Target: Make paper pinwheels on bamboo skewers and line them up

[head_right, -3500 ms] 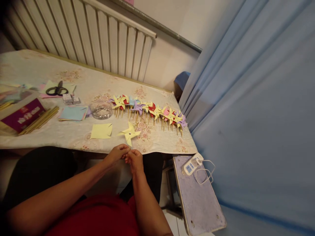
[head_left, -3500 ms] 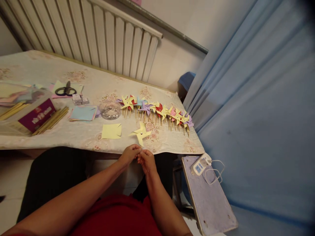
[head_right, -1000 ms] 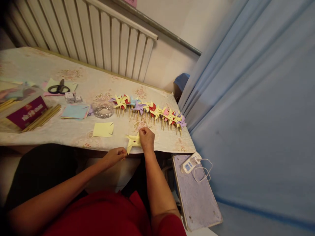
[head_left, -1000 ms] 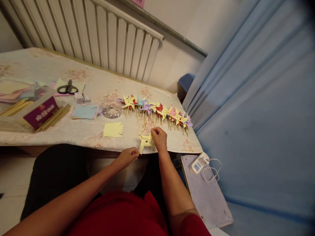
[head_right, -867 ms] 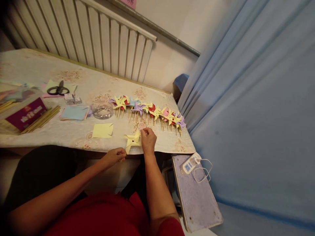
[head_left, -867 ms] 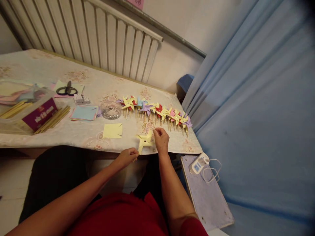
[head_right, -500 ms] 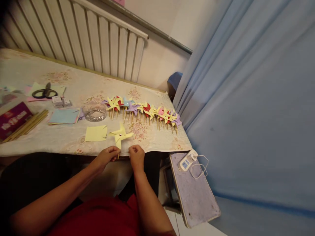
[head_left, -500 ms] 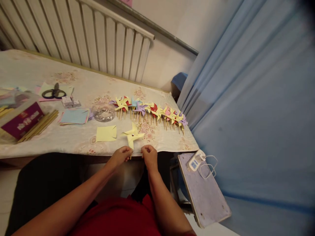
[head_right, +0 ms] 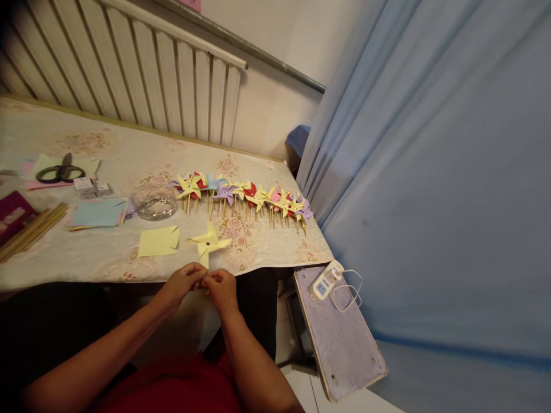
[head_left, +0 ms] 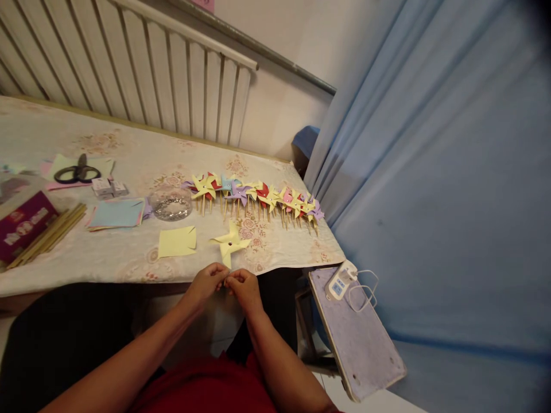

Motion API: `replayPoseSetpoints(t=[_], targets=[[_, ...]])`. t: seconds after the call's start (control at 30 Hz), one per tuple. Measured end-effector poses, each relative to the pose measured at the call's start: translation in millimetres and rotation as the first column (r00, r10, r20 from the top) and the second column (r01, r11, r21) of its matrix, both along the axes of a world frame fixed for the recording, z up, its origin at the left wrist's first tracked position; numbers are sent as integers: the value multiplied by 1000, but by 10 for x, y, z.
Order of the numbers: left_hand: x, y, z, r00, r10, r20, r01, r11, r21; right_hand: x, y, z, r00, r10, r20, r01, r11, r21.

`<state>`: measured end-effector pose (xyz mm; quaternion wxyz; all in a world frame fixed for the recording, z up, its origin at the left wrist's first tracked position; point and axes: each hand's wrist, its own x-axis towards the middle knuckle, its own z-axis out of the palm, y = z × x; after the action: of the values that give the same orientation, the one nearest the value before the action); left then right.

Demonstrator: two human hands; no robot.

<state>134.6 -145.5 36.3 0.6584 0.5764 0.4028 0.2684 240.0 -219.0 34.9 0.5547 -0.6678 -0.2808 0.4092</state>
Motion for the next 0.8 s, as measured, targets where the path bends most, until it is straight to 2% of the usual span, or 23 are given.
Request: replayPoseSetpoints(t=[0.27,0.8], targets=[[73,-10,-7,1000,19,-2,-20,999,-33,40,-1,-124,1000,-8,5,8,999,36],[176,3,-21,1000,20,-20,-20,1000,-18,66,37,-236,998,-59,-16,58,998,-24]])
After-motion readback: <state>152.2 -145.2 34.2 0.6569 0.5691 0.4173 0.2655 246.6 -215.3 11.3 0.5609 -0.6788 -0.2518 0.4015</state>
